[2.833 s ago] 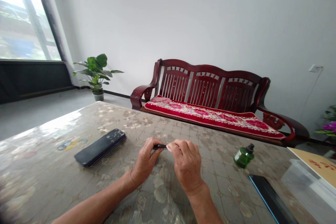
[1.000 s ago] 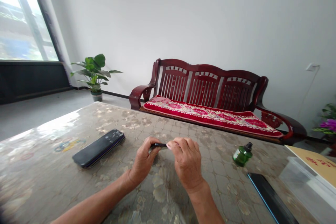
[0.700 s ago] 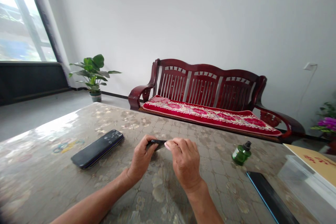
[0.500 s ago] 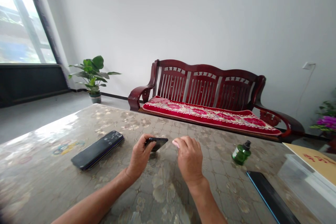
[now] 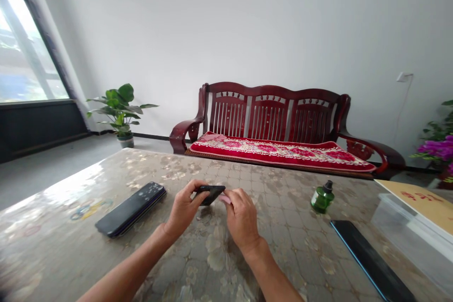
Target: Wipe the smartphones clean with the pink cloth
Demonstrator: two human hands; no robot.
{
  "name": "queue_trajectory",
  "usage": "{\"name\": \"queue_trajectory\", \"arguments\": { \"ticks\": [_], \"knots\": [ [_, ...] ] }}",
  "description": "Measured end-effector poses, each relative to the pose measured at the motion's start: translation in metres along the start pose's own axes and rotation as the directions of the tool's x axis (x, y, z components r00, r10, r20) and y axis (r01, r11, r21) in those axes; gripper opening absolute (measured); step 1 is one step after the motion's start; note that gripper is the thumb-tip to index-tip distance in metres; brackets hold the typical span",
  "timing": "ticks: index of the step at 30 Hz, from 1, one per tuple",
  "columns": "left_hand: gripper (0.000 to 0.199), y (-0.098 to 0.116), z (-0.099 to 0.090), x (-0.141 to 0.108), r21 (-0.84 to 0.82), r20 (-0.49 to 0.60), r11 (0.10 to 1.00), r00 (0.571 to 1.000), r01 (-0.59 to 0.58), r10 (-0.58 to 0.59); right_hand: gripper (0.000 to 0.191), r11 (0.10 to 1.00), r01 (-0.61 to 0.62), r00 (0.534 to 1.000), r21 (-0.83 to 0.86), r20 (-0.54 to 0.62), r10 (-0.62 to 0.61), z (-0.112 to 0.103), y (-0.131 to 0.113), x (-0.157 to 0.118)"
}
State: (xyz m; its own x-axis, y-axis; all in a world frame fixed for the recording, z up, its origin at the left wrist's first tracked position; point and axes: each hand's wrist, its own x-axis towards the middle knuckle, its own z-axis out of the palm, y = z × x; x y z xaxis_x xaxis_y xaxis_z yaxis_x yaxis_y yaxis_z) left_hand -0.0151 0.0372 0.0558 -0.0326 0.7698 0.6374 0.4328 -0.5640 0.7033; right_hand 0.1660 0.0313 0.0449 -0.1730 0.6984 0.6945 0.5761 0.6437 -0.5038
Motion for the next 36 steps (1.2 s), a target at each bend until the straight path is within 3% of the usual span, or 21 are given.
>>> {"name": "queue_trajectory", "arguments": {
  "ticks": [3, 7, 12, 19, 23, 30, 36],
  "knots": [
    [0.007, 0.005, -0.008, 0.006, 0.082, 0.154, 0.991, 0.984, -0.106, 0.092, 0.018, 0.992, -0.088, 0.996, 0.089, 0.012, 0.087, 0.003, 0.004, -0.001],
    [0.016, 0.016, -0.02, 0.021, 0.206, 0.411, 0.946, 0.9, -0.249, 0.147, 0.016, 0.99, -0.109, 0.994, 0.089, 0.022, 0.108, 0.005, 0.006, -0.003],
    [0.014, 0.03, -0.026, 0.035, 0.355, 0.535, 0.861, 0.835, -0.364, 0.133, 0.017, 0.993, -0.098, 0.995, 0.059, -0.009, 0.099, 0.005, 0.003, -0.003],
    [0.004, 0.039, -0.018, 0.04, 0.526, 0.552, 0.692, 0.817, -0.494, 0.165, 0.018, 0.998, -0.059, 0.996, 0.025, -0.067, 0.06, -0.001, 0.003, 0.0],
    [0.011, 0.039, -0.011, 0.041, 0.585, 0.539, 0.619, 0.822, -0.524, 0.186, 0.02, 0.996, 0.006, 0.996, -0.093, -0.088, -0.015, -0.01, 0.004, 0.006],
    [0.012, 0.039, -0.006, 0.031, 0.563, 0.44, 0.693, 0.873, -0.451, 0.211, 0.024, 0.933, 0.15, 0.985, -0.327, -0.03, -0.168, -0.023, 0.001, 0.012],
    [0.012, 0.032, -0.014, 0.003, 0.602, 0.439, 0.667, 0.88, -0.439, 0.182, 0.019, 0.893, 0.239, 0.97, -0.38, 0.056, -0.236, -0.019, -0.015, 0.009]
  ]
}}
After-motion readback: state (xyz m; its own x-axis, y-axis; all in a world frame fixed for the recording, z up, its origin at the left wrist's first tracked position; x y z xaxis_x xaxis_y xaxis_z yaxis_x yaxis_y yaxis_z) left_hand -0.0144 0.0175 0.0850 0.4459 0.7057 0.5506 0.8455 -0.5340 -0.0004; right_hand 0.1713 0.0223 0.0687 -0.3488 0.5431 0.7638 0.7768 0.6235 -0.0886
